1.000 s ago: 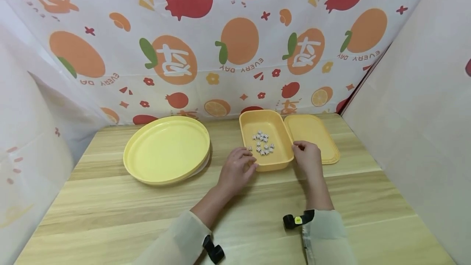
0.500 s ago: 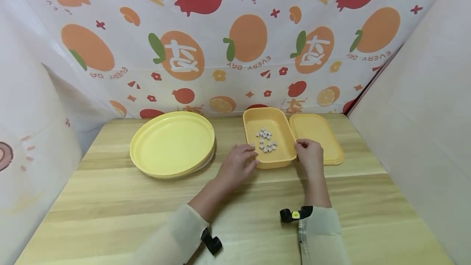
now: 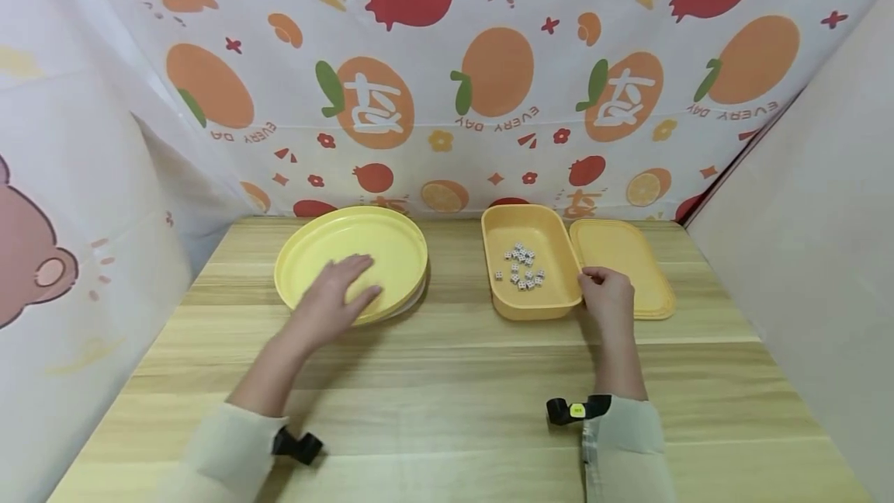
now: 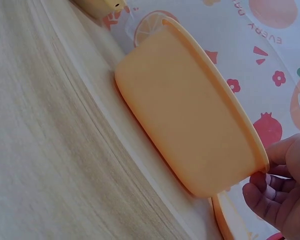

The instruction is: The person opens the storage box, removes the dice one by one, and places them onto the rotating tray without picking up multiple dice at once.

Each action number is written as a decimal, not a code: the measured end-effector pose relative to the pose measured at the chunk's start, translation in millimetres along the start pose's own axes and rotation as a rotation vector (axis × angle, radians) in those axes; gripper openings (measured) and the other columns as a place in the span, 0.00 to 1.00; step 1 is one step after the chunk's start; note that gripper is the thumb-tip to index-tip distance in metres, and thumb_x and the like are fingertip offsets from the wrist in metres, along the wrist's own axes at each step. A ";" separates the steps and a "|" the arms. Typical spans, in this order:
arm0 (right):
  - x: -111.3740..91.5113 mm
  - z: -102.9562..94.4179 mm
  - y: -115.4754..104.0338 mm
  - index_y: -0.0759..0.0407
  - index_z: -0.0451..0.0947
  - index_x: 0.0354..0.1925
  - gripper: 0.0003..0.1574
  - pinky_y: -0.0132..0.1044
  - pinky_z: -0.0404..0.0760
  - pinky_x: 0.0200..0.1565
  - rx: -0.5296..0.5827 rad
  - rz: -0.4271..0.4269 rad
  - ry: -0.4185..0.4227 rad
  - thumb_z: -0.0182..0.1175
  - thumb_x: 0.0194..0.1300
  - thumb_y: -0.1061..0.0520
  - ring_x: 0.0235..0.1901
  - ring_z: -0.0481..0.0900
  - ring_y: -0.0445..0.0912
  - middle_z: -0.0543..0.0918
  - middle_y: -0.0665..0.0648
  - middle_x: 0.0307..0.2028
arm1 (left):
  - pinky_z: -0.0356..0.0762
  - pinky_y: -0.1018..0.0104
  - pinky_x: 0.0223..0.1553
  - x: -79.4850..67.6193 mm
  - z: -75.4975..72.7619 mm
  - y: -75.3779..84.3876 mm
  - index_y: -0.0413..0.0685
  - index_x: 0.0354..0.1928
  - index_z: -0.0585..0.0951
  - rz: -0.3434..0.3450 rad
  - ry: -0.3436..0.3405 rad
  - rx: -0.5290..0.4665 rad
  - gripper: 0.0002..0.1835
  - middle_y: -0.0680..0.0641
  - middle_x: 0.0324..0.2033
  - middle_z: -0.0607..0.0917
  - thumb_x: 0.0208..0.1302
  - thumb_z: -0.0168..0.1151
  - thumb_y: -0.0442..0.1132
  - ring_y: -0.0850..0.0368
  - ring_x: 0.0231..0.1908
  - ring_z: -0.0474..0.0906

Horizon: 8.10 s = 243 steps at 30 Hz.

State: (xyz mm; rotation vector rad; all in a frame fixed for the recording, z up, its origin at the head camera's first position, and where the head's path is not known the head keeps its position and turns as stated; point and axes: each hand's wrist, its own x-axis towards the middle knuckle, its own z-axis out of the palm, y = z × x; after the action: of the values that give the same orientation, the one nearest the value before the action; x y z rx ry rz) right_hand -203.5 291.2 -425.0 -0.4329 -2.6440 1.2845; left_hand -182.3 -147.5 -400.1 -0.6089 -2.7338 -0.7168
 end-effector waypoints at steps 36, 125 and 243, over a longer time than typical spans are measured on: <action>-4.0 -0.9 -4.2 0.69 0.80 0.54 0.22 0.27 0.84 0.25 0.053 0.026 -0.017 0.57 0.70 0.54 0.21 0.78 0.33 0.83 0.67 0.43 | 0.43 0.42 0.76 -49.7 -26.4 -74.7 0.31 0.69 0.66 -0.037 -0.273 0.112 0.29 0.36 0.73 0.61 0.79 0.43 0.47 0.38 0.76 0.47; -22.9 139.7 -147.3 0.63 0.87 0.40 0.11 0.42 0.86 0.39 0.016 -0.668 -0.172 0.64 0.61 0.58 0.36 0.83 0.49 0.86 0.59 0.34 | 0.46 0.41 0.76 -50.8 -10.7 -99.4 0.30 0.66 0.69 -0.089 -0.045 0.100 0.28 0.35 0.67 0.70 0.79 0.40 0.47 0.38 0.72 0.56; 48.6 75.4 -65.5 0.60 0.83 0.26 0.23 0.34 0.73 0.21 -0.485 -0.212 -0.449 0.62 0.66 0.44 0.19 0.74 0.46 0.78 0.53 0.19 | 0.51 0.45 0.76 -75.6 -21.4 -97.1 0.38 0.68 0.71 -0.033 -0.018 -0.021 0.24 0.45 0.70 0.69 0.78 0.45 0.44 0.47 0.75 0.53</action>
State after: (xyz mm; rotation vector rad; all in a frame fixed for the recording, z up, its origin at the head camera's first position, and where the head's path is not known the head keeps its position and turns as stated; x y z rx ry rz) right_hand -282.3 213.1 -418.4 0.1016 -3.2691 0.7338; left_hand -156.9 -260.4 -447.2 -0.5795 -2.7624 -0.7527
